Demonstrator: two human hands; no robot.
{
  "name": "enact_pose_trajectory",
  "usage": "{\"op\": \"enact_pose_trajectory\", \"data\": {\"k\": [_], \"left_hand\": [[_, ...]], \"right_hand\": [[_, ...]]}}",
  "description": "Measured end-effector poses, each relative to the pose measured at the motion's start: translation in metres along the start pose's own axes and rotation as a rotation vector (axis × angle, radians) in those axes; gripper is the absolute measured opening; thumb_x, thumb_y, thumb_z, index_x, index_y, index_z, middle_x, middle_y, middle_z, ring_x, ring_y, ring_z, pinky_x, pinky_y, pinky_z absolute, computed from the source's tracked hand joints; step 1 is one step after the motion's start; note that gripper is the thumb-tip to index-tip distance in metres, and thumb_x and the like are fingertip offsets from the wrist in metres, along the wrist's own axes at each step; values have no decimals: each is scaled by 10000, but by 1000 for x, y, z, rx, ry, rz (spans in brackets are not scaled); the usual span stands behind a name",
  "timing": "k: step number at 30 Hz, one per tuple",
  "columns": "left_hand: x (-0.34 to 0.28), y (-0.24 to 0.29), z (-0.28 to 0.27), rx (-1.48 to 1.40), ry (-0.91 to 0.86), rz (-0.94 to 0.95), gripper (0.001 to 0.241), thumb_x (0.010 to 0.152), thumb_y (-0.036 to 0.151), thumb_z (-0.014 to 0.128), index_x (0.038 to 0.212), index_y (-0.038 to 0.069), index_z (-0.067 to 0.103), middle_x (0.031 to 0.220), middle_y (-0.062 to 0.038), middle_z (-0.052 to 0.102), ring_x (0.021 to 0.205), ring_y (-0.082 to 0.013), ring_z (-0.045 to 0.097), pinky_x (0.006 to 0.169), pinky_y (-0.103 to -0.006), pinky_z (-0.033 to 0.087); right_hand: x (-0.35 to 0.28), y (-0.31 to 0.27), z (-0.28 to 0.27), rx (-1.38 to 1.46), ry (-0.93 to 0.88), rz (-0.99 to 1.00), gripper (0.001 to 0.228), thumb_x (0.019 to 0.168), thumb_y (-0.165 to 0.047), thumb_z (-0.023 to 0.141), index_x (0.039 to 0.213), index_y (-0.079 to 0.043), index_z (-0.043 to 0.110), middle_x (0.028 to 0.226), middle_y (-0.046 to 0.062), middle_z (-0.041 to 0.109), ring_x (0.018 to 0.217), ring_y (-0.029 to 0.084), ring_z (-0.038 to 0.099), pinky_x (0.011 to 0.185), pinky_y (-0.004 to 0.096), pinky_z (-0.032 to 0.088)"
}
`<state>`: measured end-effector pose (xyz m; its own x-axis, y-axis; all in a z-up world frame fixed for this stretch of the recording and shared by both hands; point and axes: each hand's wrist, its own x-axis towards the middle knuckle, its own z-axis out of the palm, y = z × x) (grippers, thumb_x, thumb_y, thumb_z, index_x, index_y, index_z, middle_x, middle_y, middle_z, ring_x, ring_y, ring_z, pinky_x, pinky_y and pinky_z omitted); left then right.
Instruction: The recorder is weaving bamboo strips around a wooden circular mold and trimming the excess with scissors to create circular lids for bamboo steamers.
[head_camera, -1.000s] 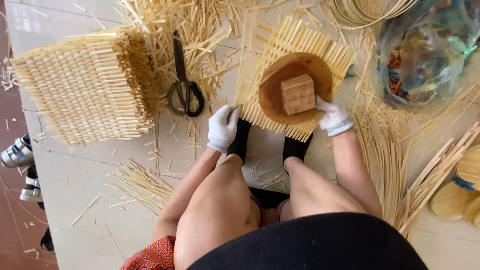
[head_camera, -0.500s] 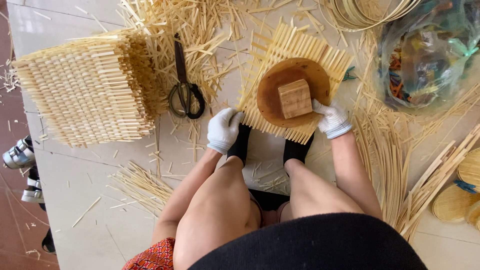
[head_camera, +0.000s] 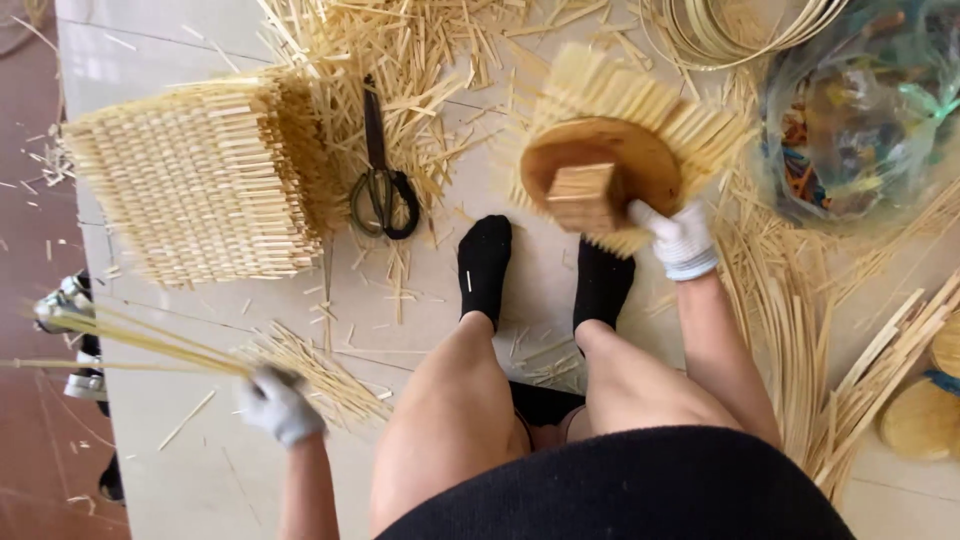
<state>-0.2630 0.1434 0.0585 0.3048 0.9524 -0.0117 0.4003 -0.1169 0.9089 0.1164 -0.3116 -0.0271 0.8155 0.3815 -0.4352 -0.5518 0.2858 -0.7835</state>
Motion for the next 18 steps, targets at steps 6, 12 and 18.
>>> {"op": "enact_pose_trajectory", "data": {"k": [6,12,18], "left_hand": [[-67,-161,-139,1317,-940,-631,684,820,702,713,1002,45,769,913,-110,777,851,-247,727,816,-390,561],[-34,71,81,990,-851,-103,397,950,408,602,1165,93,714,1133,-186,735,1055,-371,699,904,-438,548],[-27,111,273,603,-972,772,333,913,39,626,1239,106,635,1338,-108,664,1325,-308,580,1137,-434,452]], "right_hand": [[9,-50,65,-915,-142,-373,416,853,-80,740,1267,-63,709,1283,98,713,1203,297,657,1077,432,515],[56,-5,63,-1565,-430,-1172,410,883,-118,656,1269,-220,752,1279,27,723,1205,252,669,1115,452,482],[66,14,18,-1618,-560,-1202,446,929,-152,563,1321,-311,705,1366,-30,688,1249,217,633,1130,434,431]]}}
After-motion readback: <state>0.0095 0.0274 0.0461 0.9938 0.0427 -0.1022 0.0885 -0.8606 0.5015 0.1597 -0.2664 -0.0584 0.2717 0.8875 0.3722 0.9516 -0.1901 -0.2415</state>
